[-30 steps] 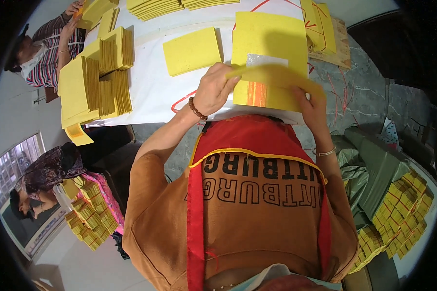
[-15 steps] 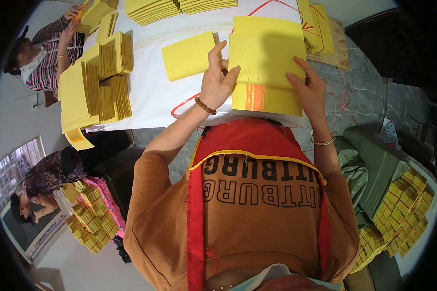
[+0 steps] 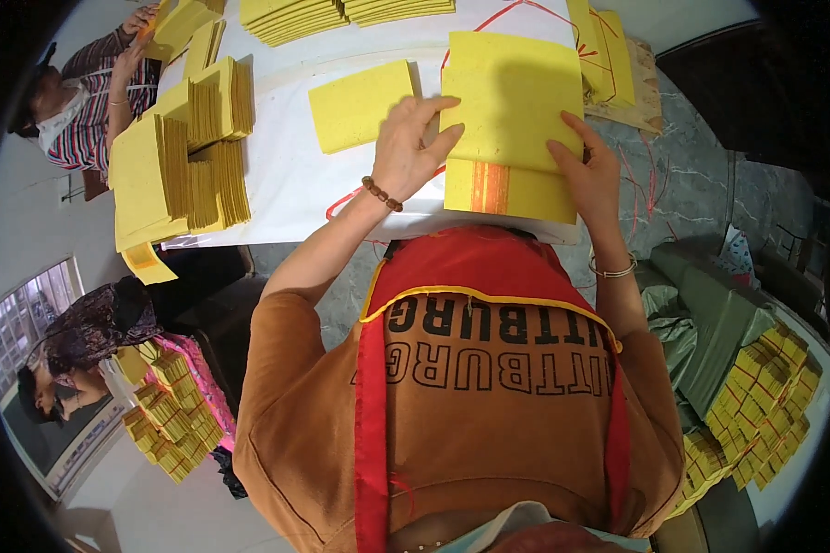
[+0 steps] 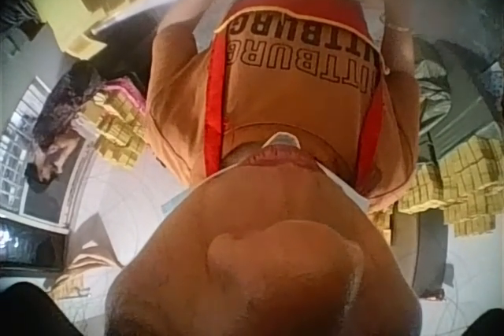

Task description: Folding and stacking yellow paper sheets with silver foil centers on a table.

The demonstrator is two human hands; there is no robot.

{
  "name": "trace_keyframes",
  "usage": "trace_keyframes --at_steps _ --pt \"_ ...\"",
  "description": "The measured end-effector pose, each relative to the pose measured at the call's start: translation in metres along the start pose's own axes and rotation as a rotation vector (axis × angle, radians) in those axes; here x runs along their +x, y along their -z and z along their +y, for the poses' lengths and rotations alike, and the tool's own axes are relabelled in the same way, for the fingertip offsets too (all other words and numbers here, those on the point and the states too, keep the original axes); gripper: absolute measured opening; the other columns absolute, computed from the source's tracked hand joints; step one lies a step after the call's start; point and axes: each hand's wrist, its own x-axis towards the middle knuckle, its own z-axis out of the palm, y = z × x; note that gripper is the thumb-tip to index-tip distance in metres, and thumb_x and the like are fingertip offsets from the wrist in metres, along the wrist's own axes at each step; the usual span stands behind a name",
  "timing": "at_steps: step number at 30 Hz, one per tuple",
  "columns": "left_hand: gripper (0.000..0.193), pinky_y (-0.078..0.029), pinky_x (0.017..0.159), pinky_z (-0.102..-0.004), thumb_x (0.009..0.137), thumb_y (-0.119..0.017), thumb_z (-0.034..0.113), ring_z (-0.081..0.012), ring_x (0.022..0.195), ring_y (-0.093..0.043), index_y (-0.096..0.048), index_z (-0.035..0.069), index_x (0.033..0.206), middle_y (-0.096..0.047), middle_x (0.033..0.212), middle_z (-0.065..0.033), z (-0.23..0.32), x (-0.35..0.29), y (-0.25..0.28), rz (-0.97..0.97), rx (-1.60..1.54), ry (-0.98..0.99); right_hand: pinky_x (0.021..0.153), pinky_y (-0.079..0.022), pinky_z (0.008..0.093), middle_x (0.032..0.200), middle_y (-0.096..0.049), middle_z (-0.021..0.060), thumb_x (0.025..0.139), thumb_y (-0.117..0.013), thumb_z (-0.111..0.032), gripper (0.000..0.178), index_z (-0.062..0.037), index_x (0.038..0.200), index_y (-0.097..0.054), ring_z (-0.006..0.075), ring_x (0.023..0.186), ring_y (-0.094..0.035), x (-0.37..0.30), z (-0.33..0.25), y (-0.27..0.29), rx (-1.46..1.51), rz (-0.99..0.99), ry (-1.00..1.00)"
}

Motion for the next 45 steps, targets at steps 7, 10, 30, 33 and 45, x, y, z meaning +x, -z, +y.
trace_keyframes --at_steps 7,10,30,33,45 --pt "0.041 -0.035 0.093 -0.0439 0.077 -0.066 0.019 -0.0313 0.118 -0.043 -0.058 0.007 0.116 -0.048 0.126 -0.0133 0.043 0.009 -0.012 -0.093 0.305 -0.606 0.076 -0.049 0.0298 0.100 -0.066 0.0161 0.077 -0.067 -0.017 0.042 -0.0069 0.118 -0.059 0.0196 0.087 -0.065 -0.001 -0.002 -0.001 -0.036 0.026 -0.012" --pt "0.057 -0.030 0.101 -0.0447 0.077 -0.066 0.032 -0.0310 0.124 -0.038 -0.050 0.008 0.126 -0.044 0.132 -0.0126 0.037 0.001 -0.027 -0.231 0.341 -0.649 0.076 -0.049 0.0302 0.100 -0.066 0.0166 0.078 -0.067 -0.018 0.042 -0.0066 0.118 -0.059 0.0202 0.087 -0.065 -0.002 -0.004 -0.002 -0.037 0.028 -0.019" --pt "0.058 -0.019 0.108 -0.0462 0.086 -0.050 0.046 -0.0255 0.130 -0.031 -0.047 0.006 0.128 -0.042 0.134 -0.0106 0.013 0.011 -0.035 -0.380 0.455 -0.663 0.101 -0.021 0.0580 0.139 -0.040 0.0086 0.090 -0.050 -0.032 0.044 -0.0148 0.130 -0.048 0.0259 0.131 -0.032 -0.021 -0.013 -0.014 -0.792 -0.077 0.473" --pt "0.051 -0.017 0.108 -0.0468 0.090 -0.048 0.036 -0.0272 0.132 -0.028 -0.042 0.009 0.133 -0.036 0.139 -0.0129 0.003 0.019 -0.030 -0.569 -0.004 -0.469 0.102 -0.019 0.0592 0.142 -0.036 0.0089 0.091 -0.046 -0.033 0.047 -0.0136 0.133 -0.043 0.0270 0.133 -0.030 -0.023 -0.010 -0.015 -0.866 -0.044 0.463" --pt "0.069 -0.018 0.105 -0.0558 0.080 -0.052 0.059 -0.0400 0.131 -0.025 -0.041 0.018 0.135 -0.031 0.141 -0.0193 0.006 0.017 -0.027 -0.227 0.564 -0.617 0.101 -0.017 0.0629 0.147 -0.026 0.0107 0.090 -0.046 -0.039 0.056 -0.0098 0.136 -0.037 0.0307 0.136 -0.021 -0.023 -0.006 -0.016 -0.967 -0.003 0.451"
